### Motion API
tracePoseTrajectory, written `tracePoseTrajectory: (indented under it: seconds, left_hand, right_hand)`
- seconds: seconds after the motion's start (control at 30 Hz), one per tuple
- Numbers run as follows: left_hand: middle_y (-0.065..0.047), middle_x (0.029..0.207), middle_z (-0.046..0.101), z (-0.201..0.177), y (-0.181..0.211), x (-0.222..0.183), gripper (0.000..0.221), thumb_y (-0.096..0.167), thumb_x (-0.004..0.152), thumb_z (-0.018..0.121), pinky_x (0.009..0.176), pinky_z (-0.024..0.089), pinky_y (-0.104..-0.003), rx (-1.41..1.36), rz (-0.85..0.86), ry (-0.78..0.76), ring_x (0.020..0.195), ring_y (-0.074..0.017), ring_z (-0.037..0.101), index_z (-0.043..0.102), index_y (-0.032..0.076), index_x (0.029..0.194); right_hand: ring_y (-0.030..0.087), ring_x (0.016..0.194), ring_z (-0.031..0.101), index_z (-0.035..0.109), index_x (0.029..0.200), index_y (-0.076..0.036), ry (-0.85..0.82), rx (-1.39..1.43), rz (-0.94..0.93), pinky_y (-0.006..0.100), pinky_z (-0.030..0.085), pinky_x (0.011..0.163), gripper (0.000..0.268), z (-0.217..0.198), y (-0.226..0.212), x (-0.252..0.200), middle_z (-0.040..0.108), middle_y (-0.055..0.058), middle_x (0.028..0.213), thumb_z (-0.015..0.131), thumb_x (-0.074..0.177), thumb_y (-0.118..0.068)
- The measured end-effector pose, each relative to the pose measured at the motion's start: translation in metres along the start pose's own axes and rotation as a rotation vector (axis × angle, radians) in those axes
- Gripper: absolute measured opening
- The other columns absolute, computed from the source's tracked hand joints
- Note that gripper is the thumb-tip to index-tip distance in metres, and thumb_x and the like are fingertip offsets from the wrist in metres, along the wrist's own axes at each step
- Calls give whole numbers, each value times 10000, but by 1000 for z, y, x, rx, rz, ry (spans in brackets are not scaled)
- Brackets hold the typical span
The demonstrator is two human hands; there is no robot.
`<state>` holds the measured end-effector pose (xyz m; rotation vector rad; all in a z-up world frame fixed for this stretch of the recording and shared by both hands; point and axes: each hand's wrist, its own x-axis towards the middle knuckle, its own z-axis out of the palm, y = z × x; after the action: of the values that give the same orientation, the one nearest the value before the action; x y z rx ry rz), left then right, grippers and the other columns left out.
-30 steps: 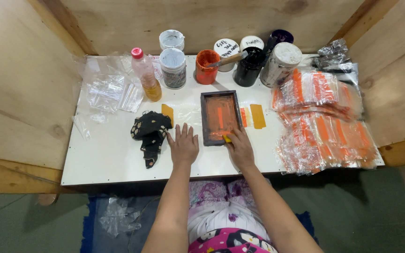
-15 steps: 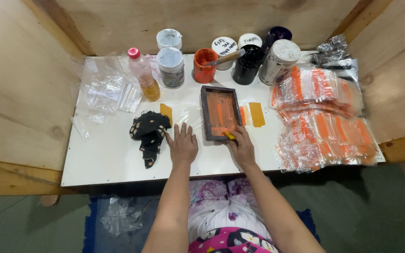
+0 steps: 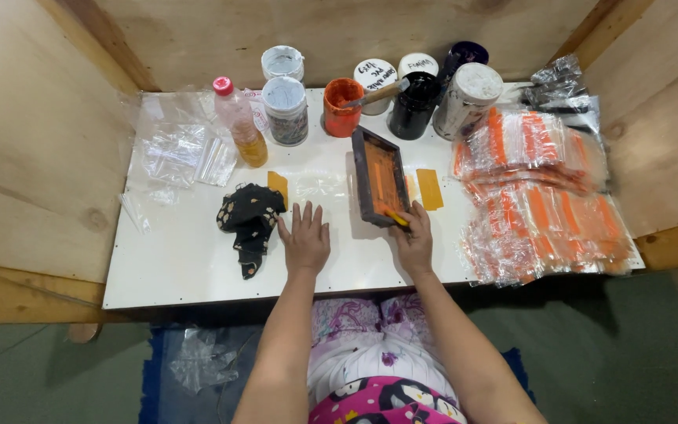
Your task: Scraping and cleaning orange ink from a small screen printing frame using a yellow plastic scraper.
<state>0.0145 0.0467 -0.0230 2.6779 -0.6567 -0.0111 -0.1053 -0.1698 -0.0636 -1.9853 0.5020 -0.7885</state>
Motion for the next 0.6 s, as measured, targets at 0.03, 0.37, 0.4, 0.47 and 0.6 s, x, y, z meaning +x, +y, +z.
tracePoseTrajectory:
  seconds: [0.03,0.37,0.4,0.47,0.6]
  left_hand:
    - [-66,1588,471,7,-5,-3,460,393,1076,390,1226,136,-612,-1,0,2,1526,-277,330,551,225,1473]
    - [-19,1453,601,-8,3,14,537,540,1082,380,1243,85,-536,-749,-256,108,1443,-207,457,578,209,1455]
    - [-47,1461,591,-15,4,15,576,580,1060,432,1242,98,-512,-730,-327,79,1448,-211,456,567,195,1467]
    - [-45,1450,600,-5,-8,30,594,618,1044,447,1234,123,-479,-716,-367,53,1448,-196,451,575,217,1463]
    - [-37,1414,629,-31,1,39,594,627,1010,520,1207,255,-404,-773,-455,11,1439,-188,452,607,230,1442]
  right_hand:
    - [347,1407,469,679,1216,-130,0,-1,-2,434,397,1179,287,1,-3,-2,378,162,1551,725,935,-94]
    - [373,1347,527,697,1207,-200,-233,-254,-113,458,496,1084,344,48,-74,49,427,136,1532,791,876,-200]
    - [355,1344,539,690,1223,-249,-323,-320,-87,465,503,1075,369,51,-82,57,426,101,1542,792,869,-260]
    - [352,1326,559,704,1202,-265,-399,-398,-74,477,508,1060,374,54,-82,84,427,77,1551,811,845,-298]
    - [296,1294,604,736,1158,-321,-542,-561,-52,450,506,1047,393,63,-68,126,441,-4,1552,843,795,-427]
